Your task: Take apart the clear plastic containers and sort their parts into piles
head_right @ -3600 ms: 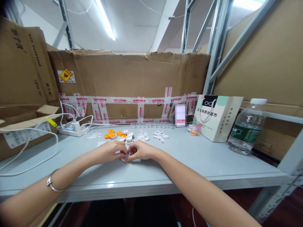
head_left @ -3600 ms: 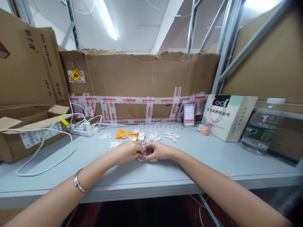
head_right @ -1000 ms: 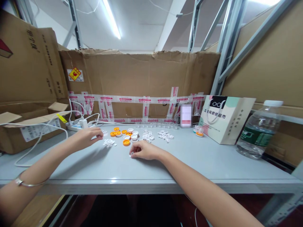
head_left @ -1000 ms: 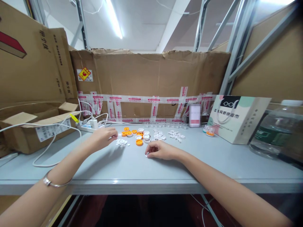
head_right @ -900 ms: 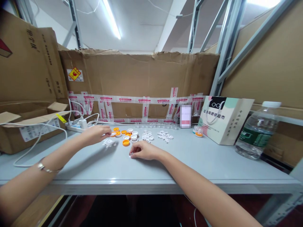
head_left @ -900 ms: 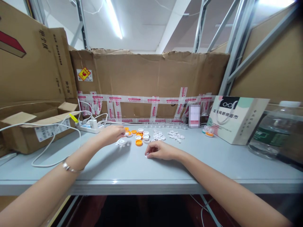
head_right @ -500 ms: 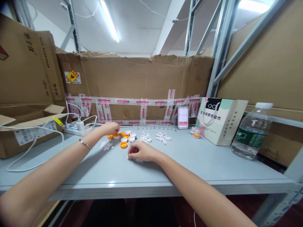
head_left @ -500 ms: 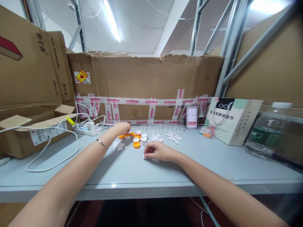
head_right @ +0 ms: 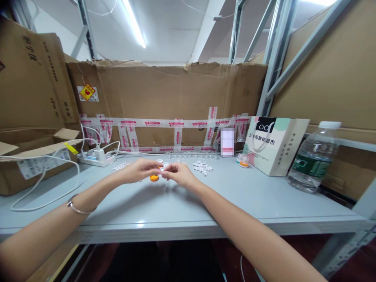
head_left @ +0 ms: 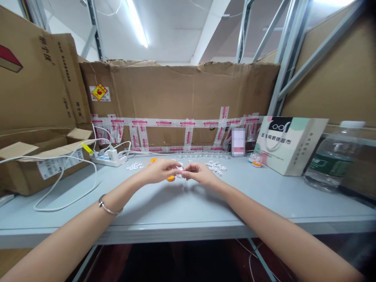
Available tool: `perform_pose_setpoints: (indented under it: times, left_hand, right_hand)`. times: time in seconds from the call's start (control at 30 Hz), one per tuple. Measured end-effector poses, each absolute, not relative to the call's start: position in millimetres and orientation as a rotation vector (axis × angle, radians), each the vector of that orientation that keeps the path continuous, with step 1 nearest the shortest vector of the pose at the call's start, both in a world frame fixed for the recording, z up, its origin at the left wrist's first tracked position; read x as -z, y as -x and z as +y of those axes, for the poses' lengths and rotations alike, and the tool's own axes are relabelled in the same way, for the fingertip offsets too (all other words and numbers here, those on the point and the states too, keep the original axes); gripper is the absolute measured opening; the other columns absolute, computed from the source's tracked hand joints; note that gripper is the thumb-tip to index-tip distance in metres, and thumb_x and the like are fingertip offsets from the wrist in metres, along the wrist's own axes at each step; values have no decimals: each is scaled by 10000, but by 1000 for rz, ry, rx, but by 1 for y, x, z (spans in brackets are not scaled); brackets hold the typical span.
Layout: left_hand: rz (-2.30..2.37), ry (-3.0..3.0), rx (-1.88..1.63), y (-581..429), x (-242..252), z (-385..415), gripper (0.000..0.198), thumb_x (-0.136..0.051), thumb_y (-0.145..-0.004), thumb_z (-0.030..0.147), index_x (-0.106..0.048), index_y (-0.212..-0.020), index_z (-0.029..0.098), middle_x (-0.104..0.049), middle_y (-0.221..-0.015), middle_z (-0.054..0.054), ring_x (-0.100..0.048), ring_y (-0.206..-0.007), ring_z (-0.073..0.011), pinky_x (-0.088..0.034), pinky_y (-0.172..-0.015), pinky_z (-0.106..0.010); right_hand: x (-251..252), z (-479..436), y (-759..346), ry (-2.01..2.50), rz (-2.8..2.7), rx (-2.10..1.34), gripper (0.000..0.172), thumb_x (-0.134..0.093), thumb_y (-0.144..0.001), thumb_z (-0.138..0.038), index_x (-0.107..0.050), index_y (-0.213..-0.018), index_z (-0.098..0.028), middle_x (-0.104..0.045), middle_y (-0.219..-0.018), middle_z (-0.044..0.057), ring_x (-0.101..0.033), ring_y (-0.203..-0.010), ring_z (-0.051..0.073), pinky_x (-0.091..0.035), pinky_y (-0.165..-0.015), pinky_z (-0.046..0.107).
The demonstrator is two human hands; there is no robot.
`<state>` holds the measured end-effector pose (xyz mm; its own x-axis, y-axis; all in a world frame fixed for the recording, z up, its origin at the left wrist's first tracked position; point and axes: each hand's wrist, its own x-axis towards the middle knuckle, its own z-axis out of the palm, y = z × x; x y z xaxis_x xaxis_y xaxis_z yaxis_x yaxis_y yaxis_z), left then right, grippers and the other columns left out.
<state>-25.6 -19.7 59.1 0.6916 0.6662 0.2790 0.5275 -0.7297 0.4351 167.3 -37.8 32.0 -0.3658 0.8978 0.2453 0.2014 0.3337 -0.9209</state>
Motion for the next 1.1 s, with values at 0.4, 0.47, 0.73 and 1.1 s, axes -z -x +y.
perform_pose_setpoints:
  times: [0.4, 0.47, 0.73, 1.1]
  left_hand:
    - [1261, -2312, -953, 78, -48, -2, 163, -549, -721, 292, -595, -763, 141, -673, -778, -57, -624, -735, -177, -493, -671, -280]
    - [1464, -2275, -911, 121, -50, 13, 173, -553, -706, 290, -582, -770, 132, -669, -755, -55, -621, -727, -174, -486, -649, -262]
    - [1908, -2220, -622, 204, -31, 43, 151, -600, -584, 264, -594, -628, 120, -637, -625, -62, -585, -623, -192, -409, -578, -260]
    - [1847, -2105, -744, 191, -14, 58, 362, -635, -491, 434, -652, -714, 149, -648, -699, -47, -599, -761, -248, -437, -677, -292]
  right_hand:
    - [-38, -42, -173, 962, -1701, -1048, 344, -642, -665, -465, -596, -791, -148, -611, -673, 10, -554, -620, 109, -450, -672, 278]
    - [-44, -40, -179, 963, -1643, -1009, 334, -643, -669, -455, -595, -801, -152, -611, -672, 8, -554, -619, 108, -452, -671, 274]
    - [-71, -23, -250, 913, -1204, -775, 268, -659, -649, -340, -595, -852, -177, -613, -682, -5, -552, -580, 88, -460, -613, 235]
    - [-72, -37, -344, 918, -1007, 161, 437, -525, -761, -291, -339, -1157, -276, -538, -877, 28, -549, -639, 172, -463, -632, 359]
